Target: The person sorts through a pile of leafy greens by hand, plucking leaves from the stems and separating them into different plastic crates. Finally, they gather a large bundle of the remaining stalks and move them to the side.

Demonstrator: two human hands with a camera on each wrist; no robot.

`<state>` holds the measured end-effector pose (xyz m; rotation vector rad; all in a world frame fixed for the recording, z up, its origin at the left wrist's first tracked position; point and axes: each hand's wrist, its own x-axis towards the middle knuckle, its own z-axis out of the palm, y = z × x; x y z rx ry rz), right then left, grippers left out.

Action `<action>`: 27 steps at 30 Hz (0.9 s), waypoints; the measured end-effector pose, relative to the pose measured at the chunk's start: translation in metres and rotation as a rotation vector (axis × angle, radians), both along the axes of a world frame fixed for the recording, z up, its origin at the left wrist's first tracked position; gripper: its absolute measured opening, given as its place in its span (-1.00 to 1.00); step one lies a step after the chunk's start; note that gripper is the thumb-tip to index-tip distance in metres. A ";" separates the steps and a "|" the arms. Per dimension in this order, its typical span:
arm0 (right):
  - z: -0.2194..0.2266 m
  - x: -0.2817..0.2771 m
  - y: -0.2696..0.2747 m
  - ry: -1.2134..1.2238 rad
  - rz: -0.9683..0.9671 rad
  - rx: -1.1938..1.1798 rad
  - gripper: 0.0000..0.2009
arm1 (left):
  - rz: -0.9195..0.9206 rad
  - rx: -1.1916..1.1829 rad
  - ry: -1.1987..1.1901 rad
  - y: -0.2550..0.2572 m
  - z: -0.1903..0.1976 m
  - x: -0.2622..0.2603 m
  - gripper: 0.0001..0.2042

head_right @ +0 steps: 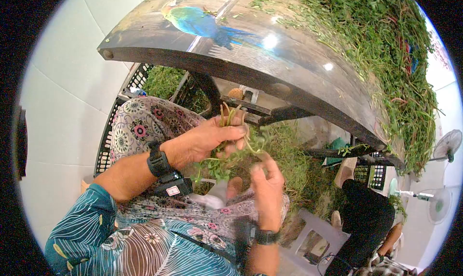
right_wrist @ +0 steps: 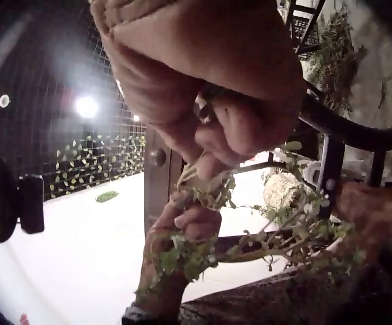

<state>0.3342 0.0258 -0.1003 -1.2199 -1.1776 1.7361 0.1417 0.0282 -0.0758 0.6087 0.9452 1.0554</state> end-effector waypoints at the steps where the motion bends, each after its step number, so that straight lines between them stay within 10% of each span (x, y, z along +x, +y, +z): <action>1: -0.001 -0.002 0.000 0.003 0.004 0.010 -0.72 | -0.001 -0.006 0.000 0.000 -0.001 0.001 -0.91; 14: -0.013 -0.002 -0.008 -0.449 0.247 0.515 -0.82 | -0.008 0.142 0.180 -0.002 0.002 0.000 -0.85; 17: -0.038 0.015 0.005 -0.379 -0.020 0.359 -0.86 | -0.017 0.189 0.179 -0.005 0.002 0.004 -0.82; 20: -0.042 0.045 0.023 0.618 -0.166 -0.247 -0.92 | -0.030 0.215 0.227 -0.002 0.002 -0.001 -0.79; 24: -0.021 0.049 0.019 0.395 -0.370 -0.161 -0.89 | -0.008 0.175 0.206 0.001 0.000 -0.002 -0.78; 27: -0.001 0.036 0.014 0.073 -0.164 -0.009 -0.85 | -0.045 0.106 0.216 0.000 0.005 0.002 -0.80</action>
